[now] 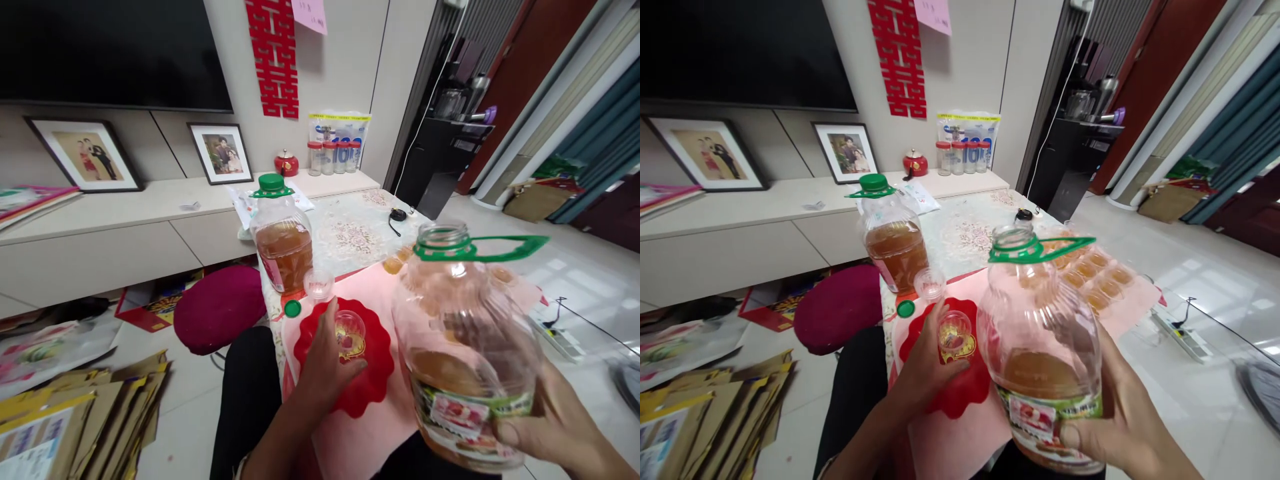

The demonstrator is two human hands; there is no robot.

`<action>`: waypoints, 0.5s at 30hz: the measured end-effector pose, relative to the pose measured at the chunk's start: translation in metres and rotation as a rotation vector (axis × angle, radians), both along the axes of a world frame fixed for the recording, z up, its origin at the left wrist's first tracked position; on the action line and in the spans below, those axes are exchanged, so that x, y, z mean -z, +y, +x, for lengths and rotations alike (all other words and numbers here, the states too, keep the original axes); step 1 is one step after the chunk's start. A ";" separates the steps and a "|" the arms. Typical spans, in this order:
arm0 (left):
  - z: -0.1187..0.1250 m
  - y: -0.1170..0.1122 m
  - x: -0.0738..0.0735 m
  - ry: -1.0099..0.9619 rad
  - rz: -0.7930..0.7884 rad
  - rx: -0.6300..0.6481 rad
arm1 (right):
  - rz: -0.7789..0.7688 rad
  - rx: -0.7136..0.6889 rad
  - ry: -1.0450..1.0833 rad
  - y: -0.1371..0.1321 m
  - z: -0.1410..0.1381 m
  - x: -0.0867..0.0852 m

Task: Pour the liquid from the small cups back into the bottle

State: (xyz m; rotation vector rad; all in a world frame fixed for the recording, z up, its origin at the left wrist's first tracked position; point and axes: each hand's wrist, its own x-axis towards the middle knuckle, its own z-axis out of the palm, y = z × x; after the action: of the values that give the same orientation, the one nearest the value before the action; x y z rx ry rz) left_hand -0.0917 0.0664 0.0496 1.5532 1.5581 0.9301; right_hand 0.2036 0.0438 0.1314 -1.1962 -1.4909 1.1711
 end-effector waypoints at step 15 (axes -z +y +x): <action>0.003 0.006 -0.001 -0.161 -0.048 -0.046 | -0.009 -0.009 -0.432 -0.045 0.028 0.008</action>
State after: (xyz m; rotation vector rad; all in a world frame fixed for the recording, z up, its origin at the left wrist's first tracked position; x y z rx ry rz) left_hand -0.0885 0.0721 0.0507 1.3794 1.4956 1.0108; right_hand 0.2318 -0.0014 0.1233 -1.5172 -1.8076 0.9622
